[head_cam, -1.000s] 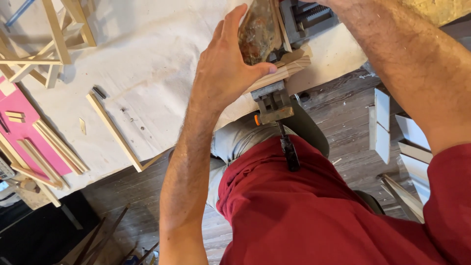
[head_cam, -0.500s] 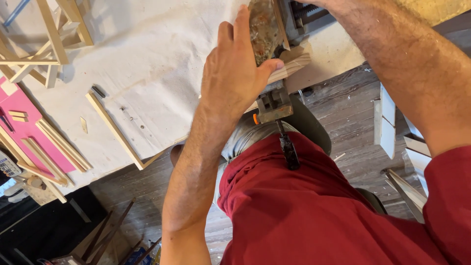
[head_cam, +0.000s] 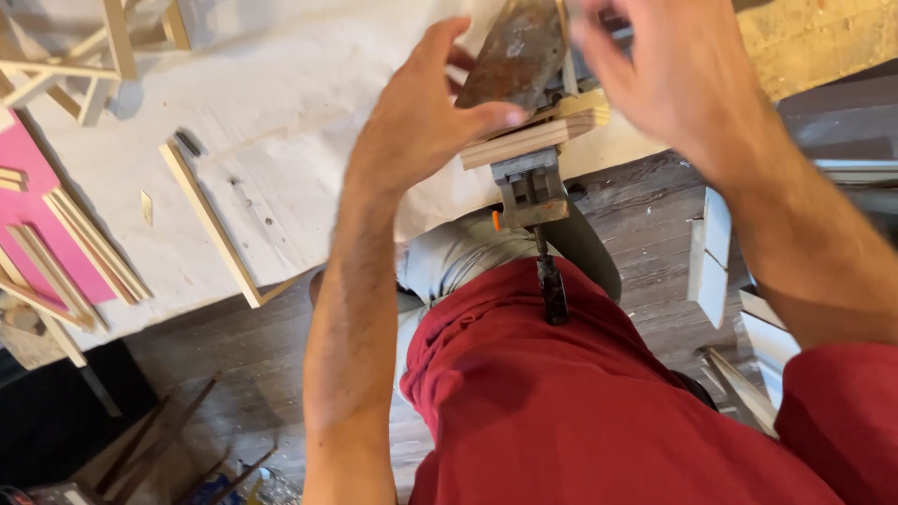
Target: Assembling a wooden frame by aligning strips in a corner clamp and securing them.
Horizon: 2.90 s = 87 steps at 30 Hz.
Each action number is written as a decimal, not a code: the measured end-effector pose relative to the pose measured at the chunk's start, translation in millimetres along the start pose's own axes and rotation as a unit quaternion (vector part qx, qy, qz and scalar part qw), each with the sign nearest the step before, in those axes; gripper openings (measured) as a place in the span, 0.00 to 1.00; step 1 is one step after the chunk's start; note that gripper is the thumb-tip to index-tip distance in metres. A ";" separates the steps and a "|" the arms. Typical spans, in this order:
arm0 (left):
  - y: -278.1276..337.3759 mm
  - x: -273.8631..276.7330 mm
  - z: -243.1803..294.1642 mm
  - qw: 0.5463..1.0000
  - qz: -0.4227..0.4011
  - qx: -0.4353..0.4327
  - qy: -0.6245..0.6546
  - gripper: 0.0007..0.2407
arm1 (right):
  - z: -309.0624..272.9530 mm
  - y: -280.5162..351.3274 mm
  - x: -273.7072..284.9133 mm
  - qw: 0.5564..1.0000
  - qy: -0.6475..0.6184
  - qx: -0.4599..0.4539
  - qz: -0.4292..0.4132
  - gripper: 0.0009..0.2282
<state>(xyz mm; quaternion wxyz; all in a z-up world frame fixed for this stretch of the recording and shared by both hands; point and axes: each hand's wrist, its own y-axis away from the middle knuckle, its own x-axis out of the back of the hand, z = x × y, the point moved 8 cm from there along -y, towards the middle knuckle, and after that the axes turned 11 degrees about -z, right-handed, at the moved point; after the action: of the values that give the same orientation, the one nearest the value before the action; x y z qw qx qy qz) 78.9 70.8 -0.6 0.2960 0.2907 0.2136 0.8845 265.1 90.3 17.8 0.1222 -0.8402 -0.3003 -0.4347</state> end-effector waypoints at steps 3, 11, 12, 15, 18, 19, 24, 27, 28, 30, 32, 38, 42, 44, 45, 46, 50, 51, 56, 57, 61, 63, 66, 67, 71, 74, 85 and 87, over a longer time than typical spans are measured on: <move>24.0 6.4 -30.6 1.000 0.008 0.022 -0.016 0.31 | -8.6 32.2 -27.8 0.996 0.051 0.062 -0.036 0.08; 45.3 -15.9 -84.1 0.970 0.059 -0.071 -0.226 0.09 | -15.3 35.8 -58.0 0.976 0.189 0.093 -0.053 0.17; 49.1 -18.5 -83.5 0.942 0.113 -0.142 -0.283 0.06 | -15.3 35.6 -60.4 0.972 0.204 0.100 -0.051 0.16; 54.8 -22.2 -73.8 0.909 0.180 -0.190 -0.326 0.05 | -15.1 39.6 -59.1 0.966 0.235 0.094 -0.062 0.13; 63.4 -27.6 -67.2 0.909 0.175 -0.194 -0.323 0.06 | -24.2 47.2 -53.5 0.964 0.234 0.122 -0.035 0.15; 65.5 -27.6 -65.9 0.909 0.175 -0.197 -0.323 0.06 | -23.8 48.3 -53.1 0.964 0.236 0.120 -0.035 0.15; 90.8 -32.2 -52.5 0.917 0.173 -0.223 -0.283 0.14 | -28.1 55.0 -58.6 0.963 0.243 0.109 -0.048 0.13; 87.3 -44.7 -71.2 0.944 0.122 -0.155 -0.263 0.09 | -26.8 56.3 -62.3 0.964 0.238 0.104 -0.057 0.13; 89.7 -37.5 -65.2 0.943 0.126 -0.156 -0.265 0.09 | -26.4 55.8 -63.0 0.963 0.240 0.106 -0.055 0.13; 82.9 -40.8 -71.3 0.978 -0.013 -0.078 -0.190 0.16 | -23.8 57.6 -66.5 0.959 0.256 0.105 -0.063 0.12; 73.3 -23.3 -54.6 0.990 0.027 -0.090 -0.102 0.25 | -26.0 55.3 -64.3 0.960 0.252 0.102 -0.071 0.11; 14.9 -21.9 -11.0 0.998 0.067 0.014 -0.004 0.37 | -34.6 53.3 -58.6 0.964 0.220 0.129 -0.078 0.11; -11.1 -31.8 -16.2 0.996 0.062 0.044 -0.043 0.32 | -31.8 51.1 -64.2 0.965 0.228 0.092 -0.095 0.15; -11.0 -34.7 -17.1 0.996 0.056 0.048 -0.044 0.32 | -37.0 65.8 -59.9 0.977 0.198 0.075 -0.034 0.17; -10.8 -36.1 -18.8 0.996 0.053 0.053 -0.044 0.32 | -39.0 74.0 -53.4 0.984 0.166 0.061 0.025 0.19; -13.5 -38.9 -19.4 0.996 0.052 0.052 -0.043 0.32 | -48.6 87.3 -56.9 0.984 0.167 0.059 0.025 0.19; -19.1 -41.6 -21.7 0.992 0.080 0.044 -0.083 0.32 | -31.2 144.8 -90.1 0.983 -0.076 -0.167 -0.024 0.27; -19.6 -42.2 -22.3 0.992 0.084 0.040 -0.088 0.33 | -17.5 168.2 -118.6 0.939 -0.145 -0.286 -0.121 0.31; -21.5 -42.0 -21.1 0.990 0.087 0.049 -0.096 0.31 | -36.4 198.8 -143.1 0.838 -0.242 -0.444 -0.204 0.26; -20.7 -41.0 -20.2 0.991 0.085 0.057 -0.087 0.30 | -37.7 200.5 -140.9 0.820 -0.254 -0.469 -0.207 0.20; -22.0 -38.8 -22.8 0.989 0.112 0.033 -0.086 0.35 | -20.4 216.0 -149.3 0.849 -0.338 -0.391 -0.112 0.12; -16.4 -40.8 -25.1 0.991 0.111 0.031 -0.068 0.35 | -35.4 222.2 -156.1 0.802 -0.437 -0.386 -0.132 0.19; -17.4 -43.6 -28.5 0.991 0.116 0.037 -0.059 0.34 | -32.5 218.7 -152.5 0.858 -0.296 -0.395 -0.141 0.24; -16.9 -41.5 -25.0 0.990 0.119 0.038 -0.058 0.34 | -29.5 219.3 -151.5 0.860 -0.294 -0.392 -0.142 0.24; -12.9 -40.8 -24.6 0.991 0.115 0.059 -0.030 0.35 | -25.7 221.7 -140.8 0.865 -0.270 -0.396 -0.146 0.17; -18.2 -41.5 -24.9 0.991 0.116 0.059 -0.035 0.36 | -24.5 223.3 -137.7 0.870 -0.264 -0.391 -0.144 0.22; -22.7 -48.7 -19.8 0.990 0.123 0.073 -0.013 0.35 | 30.0 238.9 -203.6 0.537 -0.799 -0.263 -0.068 0.19; -20.9 -49.3 -19.9 0.990 0.122 0.065 -0.012 0.36 | 8.6 232.2 -214.8 0.254 -0.929 -0.196 -0.186 0.22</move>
<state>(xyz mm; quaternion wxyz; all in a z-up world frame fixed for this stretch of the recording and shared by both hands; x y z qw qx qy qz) 106.9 50.1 -45.9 0.1686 0.3436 0.2304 0.8947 317.6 -174.7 -147.0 -0.4937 -0.5851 -0.2603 0.5883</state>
